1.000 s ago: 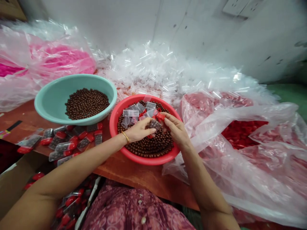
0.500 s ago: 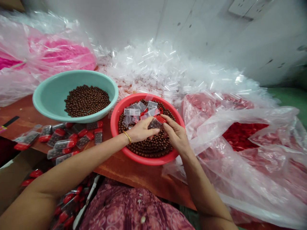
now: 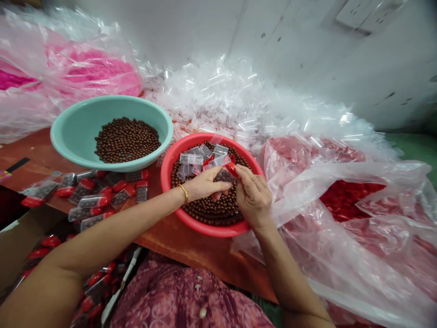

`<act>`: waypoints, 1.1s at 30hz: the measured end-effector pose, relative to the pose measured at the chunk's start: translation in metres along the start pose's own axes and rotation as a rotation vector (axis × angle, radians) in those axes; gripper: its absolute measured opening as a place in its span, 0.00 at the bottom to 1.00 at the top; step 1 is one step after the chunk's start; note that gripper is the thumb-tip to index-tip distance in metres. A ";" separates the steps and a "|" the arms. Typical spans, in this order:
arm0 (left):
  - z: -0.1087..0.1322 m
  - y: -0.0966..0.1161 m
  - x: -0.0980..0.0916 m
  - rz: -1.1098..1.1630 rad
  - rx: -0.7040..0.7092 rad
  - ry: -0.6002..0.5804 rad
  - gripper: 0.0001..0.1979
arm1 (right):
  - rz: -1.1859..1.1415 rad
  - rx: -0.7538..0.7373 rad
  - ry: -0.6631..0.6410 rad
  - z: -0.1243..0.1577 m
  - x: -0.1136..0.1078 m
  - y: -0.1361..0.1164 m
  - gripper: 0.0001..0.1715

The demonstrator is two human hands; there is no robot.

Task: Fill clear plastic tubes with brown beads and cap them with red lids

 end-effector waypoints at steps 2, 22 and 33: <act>-0.001 0.000 0.000 -0.012 0.012 0.016 0.11 | 0.044 -0.011 -0.022 0.000 -0.002 0.000 0.22; -0.002 -0.001 0.001 0.012 0.001 0.028 0.13 | -0.205 0.220 -0.079 -0.005 -0.008 -0.014 0.25; -0.004 0.000 -0.001 0.263 0.078 -0.047 0.15 | -0.299 0.267 -0.218 -0.027 -0.017 -0.018 0.22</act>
Point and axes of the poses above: each hand's wrist, its own z-axis away from the middle knuckle, its own x-axis out of the palm, y = z × x, the point moved 2 cm from there along -z, towards the middle knuckle, and after that the axes turned 7 degrees about -z, right-handed, at the moved point
